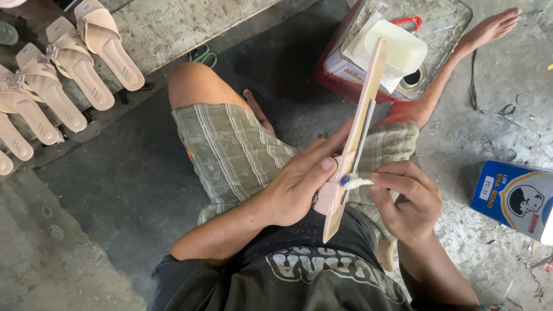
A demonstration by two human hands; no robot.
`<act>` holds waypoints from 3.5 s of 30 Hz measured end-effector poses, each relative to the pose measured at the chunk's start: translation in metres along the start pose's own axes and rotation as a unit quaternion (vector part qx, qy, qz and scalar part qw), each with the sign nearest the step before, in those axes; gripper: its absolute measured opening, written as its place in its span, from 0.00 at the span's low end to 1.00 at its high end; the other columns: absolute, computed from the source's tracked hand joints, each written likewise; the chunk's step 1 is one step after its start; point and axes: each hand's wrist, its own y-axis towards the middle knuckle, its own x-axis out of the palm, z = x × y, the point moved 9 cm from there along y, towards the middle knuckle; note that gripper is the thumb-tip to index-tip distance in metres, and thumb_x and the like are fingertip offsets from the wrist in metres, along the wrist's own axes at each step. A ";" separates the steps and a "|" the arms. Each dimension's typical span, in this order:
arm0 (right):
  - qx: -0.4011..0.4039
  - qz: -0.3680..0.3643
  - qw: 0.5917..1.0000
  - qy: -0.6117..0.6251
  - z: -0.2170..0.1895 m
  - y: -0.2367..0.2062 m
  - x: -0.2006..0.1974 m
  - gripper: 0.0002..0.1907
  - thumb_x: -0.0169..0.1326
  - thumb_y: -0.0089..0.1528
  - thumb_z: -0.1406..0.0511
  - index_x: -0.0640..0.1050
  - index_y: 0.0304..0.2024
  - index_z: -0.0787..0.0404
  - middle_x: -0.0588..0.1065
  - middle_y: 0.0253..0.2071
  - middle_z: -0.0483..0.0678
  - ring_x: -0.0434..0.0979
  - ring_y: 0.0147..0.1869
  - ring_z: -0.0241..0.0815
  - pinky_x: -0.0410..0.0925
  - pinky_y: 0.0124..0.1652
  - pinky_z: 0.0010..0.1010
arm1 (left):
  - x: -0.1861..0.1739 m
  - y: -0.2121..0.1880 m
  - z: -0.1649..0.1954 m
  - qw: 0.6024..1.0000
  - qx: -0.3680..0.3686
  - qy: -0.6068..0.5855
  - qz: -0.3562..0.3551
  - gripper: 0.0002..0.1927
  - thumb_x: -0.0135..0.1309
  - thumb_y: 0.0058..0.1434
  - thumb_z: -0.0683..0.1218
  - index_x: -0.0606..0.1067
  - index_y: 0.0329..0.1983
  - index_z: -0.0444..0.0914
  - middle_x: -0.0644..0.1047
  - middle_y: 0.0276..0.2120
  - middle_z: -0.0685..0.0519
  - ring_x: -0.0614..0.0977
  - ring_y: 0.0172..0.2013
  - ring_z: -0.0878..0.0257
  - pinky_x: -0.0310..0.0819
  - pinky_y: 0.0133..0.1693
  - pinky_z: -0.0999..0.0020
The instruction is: The person sits on the floor and uses a toothbrush to apply a white substance to the straps of beige slippers. They handle each slipper one at a time, applying the substance to the straps and then placing the slipper on a nearby shelf.
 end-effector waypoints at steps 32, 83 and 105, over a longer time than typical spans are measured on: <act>-0.040 -0.035 0.997 -0.055 0.001 -0.008 0.002 0.06 0.60 0.60 0.74 0.79 0.41 0.66 0.80 0.35 0.55 0.83 0.34 0.40 0.72 0.30 0.26 | 0.002 0.001 -0.032 0.997 -0.036 -0.067 0.020 0.31 0.26 0.81 0.53 0.52 0.79 0.30 0.58 0.78 0.40 0.58 0.78 0.52 0.50 0.77 0.61; 0.500 0.020 0.686 0.527 0.234 -0.047 0.066 0.23 0.51 0.67 0.56 0.74 0.59 0.63 0.78 0.53 0.54 0.82 0.51 0.47 0.76 0.48 0.45 | -0.018 0.047 -0.039 0.970 0.115 0.210 -0.052 0.45 0.69 0.53 0.41 0.61 0.73 0.37 0.66 0.69 0.41 0.72 0.68 0.50 0.73 0.64 0.59; 0.268 0.180 0.904 0.281 0.210 0.029 -0.030 0.13 0.43 0.76 0.62 0.66 0.47 0.69 0.76 0.44 0.62 0.80 0.36 0.47 0.76 0.37 0.37 | -0.269 0.301 -0.195 0.933 0.051 0.205 0.293 0.46 0.70 0.54 0.32 0.54 0.68 0.36 0.72 0.61 0.41 0.78 0.62 0.53 0.75 0.64 0.60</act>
